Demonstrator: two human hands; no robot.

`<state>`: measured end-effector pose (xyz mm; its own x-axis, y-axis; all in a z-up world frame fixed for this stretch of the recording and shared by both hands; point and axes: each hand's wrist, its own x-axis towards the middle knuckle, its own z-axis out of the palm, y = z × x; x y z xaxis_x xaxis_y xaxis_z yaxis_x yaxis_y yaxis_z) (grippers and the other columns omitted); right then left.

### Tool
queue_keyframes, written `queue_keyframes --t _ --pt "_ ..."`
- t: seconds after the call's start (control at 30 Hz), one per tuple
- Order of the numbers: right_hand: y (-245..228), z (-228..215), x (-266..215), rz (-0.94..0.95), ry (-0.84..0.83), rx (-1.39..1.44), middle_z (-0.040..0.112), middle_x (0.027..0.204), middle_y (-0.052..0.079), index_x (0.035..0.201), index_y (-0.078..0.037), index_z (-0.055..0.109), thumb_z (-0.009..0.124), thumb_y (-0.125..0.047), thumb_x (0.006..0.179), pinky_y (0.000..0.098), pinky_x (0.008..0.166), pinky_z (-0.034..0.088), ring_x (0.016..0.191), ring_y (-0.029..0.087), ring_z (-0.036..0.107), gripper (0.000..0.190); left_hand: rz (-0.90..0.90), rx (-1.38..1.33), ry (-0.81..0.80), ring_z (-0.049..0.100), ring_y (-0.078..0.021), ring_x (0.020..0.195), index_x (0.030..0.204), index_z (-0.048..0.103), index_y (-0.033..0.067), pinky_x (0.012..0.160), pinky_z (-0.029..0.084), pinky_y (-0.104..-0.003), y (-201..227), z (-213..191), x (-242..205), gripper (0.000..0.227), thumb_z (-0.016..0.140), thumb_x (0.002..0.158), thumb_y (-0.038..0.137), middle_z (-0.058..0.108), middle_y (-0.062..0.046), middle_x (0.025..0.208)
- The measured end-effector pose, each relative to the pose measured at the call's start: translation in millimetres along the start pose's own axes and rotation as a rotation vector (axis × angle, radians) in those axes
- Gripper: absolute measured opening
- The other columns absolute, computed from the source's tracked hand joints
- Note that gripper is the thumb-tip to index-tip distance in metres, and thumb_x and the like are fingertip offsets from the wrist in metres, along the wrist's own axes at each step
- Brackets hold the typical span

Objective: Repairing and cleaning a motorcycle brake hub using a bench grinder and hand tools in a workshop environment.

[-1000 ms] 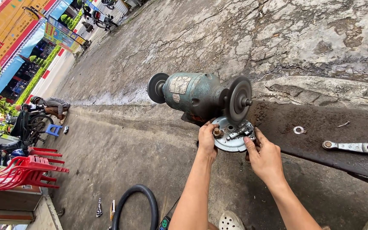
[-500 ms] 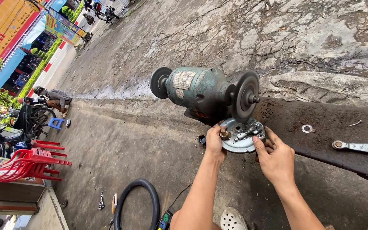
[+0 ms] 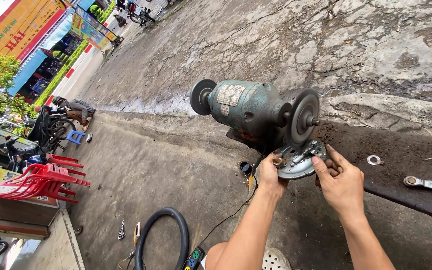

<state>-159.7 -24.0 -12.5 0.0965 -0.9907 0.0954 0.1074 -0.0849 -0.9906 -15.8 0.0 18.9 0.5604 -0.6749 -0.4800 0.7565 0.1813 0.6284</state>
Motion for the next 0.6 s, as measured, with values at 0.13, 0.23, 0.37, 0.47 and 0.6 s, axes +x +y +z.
queue_keyframes --t 0.13,0.23,0.37,0.47,0.6 --pt "-5 1 -3 -0.026 0.000 -0.024 0.063 0.060 0.014 0.140 0.010 0.062 0.077 -0.019 0.099 0.0334 0.062 0.049 0.051 0.022 0.063 0.052 -0.002 -0.029 -0.011 0.069 -0.0233 0.067 0.094 0.068 -0.0026 0.071 0.063 -0.038 -9 -13 16 0.016 0.063 0.080 0.002 0.065 -0.014 0.074" --pt "-2 1 -2 -0.033 -0.002 -0.043 0.063 0.059 0.013 0.139 0.009 0.063 0.077 -0.020 0.099 0.0326 0.063 0.049 0.051 0.022 0.063 0.052 -0.011 -0.041 -0.024 0.071 -0.0241 0.071 0.096 0.068 -0.0031 0.073 0.064 -0.039 -7 -13 13 0.018 0.061 0.081 0.002 0.066 -0.015 0.077" --pt "0 0 -3 -0.033 0.003 -0.037 0.063 0.060 0.014 0.138 0.009 0.064 0.077 -0.019 0.098 0.0328 0.064 0.049 0.052 0.022 0.063 0.051 0.072 0.030 -0.084 0.071 -0.0236 0.066 0.095 0.071 -0.0031 0.064 0.063 -0.036 -12 -27 30 0.018 0.061 0.081 0.001 0.069 -0.017 0.079" --pt "20 -1 -1 -0.021 0.007 0.000 0.064 0.064 0.015 0.140 0.009 0.062 0.077 -0.017 0.097 0.0324 0.060 0.048 0.052 0.021 0.062 0.052 0.113 0.083 -0.123 0.071 -0.0199 0.065 0.095 0.069 -0.0010 0.062 0.063 -0.032 -9 -28 31 0.017 0.060 0.081 0.001 0.070 -0.014 0.079" --pt "-11 0 -20 0.163 -0.002 -0.114 0.066 0.091 0.009 0.149 0.000 0.060 0.076 -0.020 0.089 0.0244 0.070 0.054 0.070 0.012 0.054 0.065 0.091 0.315 0.006 0.063 -0.0213 0.077 0.103 0.063 0.0049 0.069 0.055 -0.034 -7 -44 53 0.018 0.059 0.085 0.004 0.066 -0.010 0.089"
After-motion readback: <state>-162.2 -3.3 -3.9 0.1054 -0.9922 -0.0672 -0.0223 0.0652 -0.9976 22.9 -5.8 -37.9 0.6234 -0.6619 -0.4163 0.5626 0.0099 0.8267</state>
